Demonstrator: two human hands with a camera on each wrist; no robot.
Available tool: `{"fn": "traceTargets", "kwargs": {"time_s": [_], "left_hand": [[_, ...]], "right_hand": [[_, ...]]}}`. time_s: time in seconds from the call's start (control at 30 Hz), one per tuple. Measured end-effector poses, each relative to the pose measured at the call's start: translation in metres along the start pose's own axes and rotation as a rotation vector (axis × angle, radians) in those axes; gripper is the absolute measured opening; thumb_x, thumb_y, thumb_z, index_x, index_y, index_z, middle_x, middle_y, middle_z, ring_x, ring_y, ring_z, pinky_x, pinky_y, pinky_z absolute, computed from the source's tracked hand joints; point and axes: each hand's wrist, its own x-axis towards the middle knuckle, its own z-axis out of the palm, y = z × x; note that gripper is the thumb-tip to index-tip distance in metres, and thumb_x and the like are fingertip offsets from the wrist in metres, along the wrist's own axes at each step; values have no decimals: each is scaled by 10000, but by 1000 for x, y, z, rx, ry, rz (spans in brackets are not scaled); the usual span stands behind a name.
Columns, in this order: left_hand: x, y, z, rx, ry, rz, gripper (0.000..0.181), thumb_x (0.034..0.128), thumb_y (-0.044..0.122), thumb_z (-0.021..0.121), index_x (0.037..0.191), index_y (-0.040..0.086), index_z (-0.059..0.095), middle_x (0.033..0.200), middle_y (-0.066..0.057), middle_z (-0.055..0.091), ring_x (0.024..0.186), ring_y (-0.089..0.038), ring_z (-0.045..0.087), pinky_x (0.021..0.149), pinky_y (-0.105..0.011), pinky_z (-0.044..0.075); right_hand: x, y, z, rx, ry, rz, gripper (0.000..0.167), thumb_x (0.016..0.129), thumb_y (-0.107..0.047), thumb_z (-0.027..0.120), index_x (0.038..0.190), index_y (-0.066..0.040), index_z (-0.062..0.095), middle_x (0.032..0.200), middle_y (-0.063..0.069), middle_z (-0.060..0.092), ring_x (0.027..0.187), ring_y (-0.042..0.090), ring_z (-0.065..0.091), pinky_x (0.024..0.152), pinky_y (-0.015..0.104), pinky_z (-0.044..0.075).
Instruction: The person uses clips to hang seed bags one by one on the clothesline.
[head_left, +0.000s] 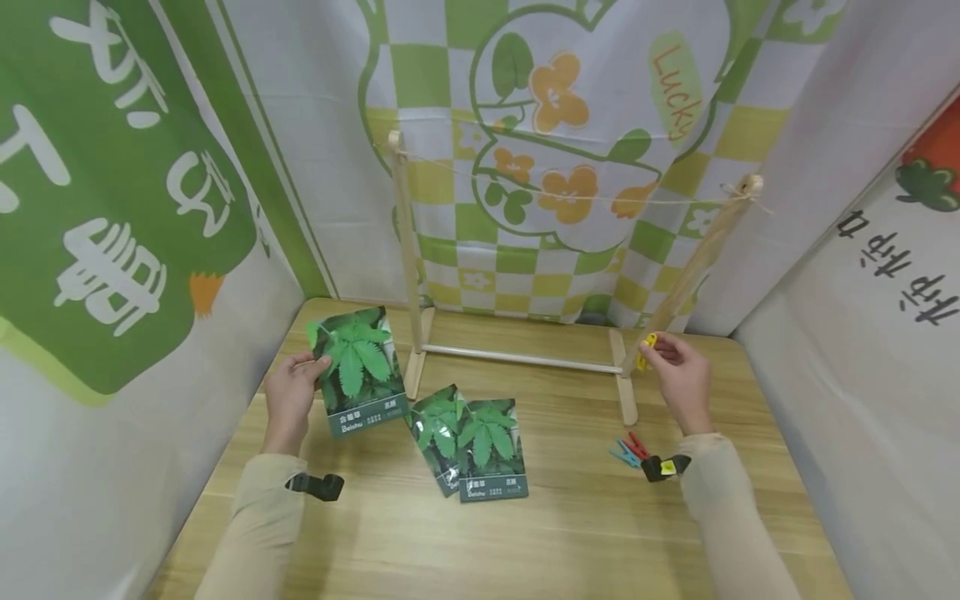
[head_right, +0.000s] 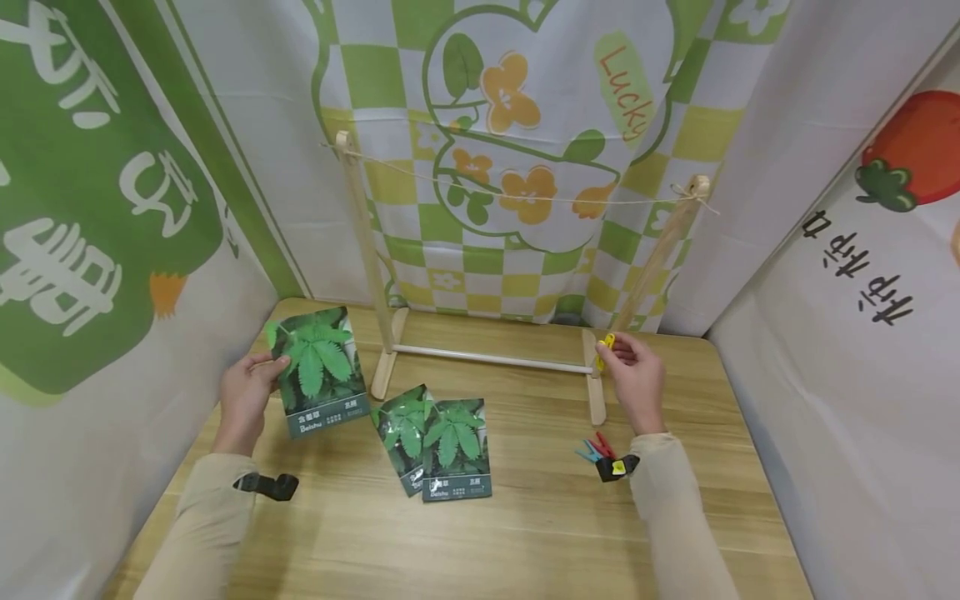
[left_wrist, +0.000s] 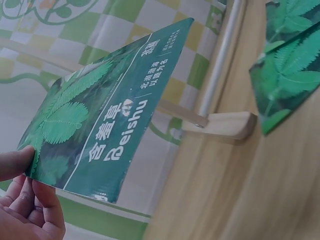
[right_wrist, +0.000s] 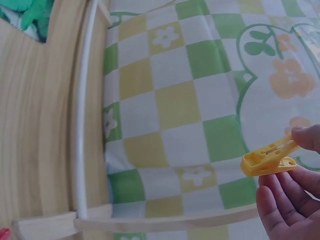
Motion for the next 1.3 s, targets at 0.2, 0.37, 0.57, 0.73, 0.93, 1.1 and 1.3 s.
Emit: {"fn": "traceTargets", "kwargs": {"time_s": [0.2, 0.37, 0.57, 0.73, 0.93, 1.1, 1.3], "left_hand": [[4, 18, 3, -26, 7, 45, 421, 933, 278, 659, 1258, 31, 556, 869, 192, 595, 841, 28, 579, 774, -198, 511], [5, 32, 4, -25, -12, 62, 364, 938, 303, 651, 1208, 77, 557, 897, 179, 596, 863, 19, 579, 793, -196, 496], [5, 46, 7, -47, -35, 78, 230, 942, 286, 648, 1107, 157, 555, 896, 158, 603, 858, -3, 585, 800, -195, 496], [5, 58, 13, -51, -37, 109, 188, 931, 273, 665, 1054, 176, 561, 858, 175, 606, 840, 1, 589, 756, -167, 496], [6, 69, 19, -74, -24, 140, 152, 908, 243, 700, 990, 191, 583, 823, 181, 615, 820, -4, 592, 740, -180, 490], [7, 76, 22, -76, -45, 148, 176, 904, 266, 704, 1038, 203, 607, 881, 163, 619, 858, -20, 586, 780, -199, 485], [9, 87, 26, -103, -58, 182, 259, 895, 257, 715, 1111, 153, 615, 897, 153, 618, 855, -26, 578, 767, -189, 489]], "right_hand": [[6, -15, -3, 71, 8, -41, 363, 876, -235, 736, 1144, 5, 687, 829, -239, 581, 774, -68, 560, 687, 63, 452], [10, -26, -5, 114, -20, -51, 387, 878, -243, 734, 1170, 5, 679, 840, -221, 599, 795, -28, 572, 699, 82, 460], [18, -40, -5, 231, -57, -84, 349, 867, -139, 738, 1150, 50, 663, 853, -190, 640, 806, 0, 602, 713, 90, 493], [24, -55, -6, 233, -97, -127, 351, 871, -131, 732, 1156, 56, 649, 879, -188, 645, 821, -7, 614, 721, 91, 503], [30, -69, -4, 245, -148, -160, 367, 860, -145, 750, 1171, 28, 660, 908, -179, 665, 844, -7, 638, 734, 105, 513], [34, -81, -3, 258, -177, -192, 376, 856, -163, 757, 1176, 12, 668, 900, -190, 674, 834, -3, 642, 718, 116, 522], [41, -99, -1, 300, -203, -219, 384, 855, -111, 747, 1175, 76, 646, 866, -178, 673, 812, 1, 637, 710, 108, 534]]}}
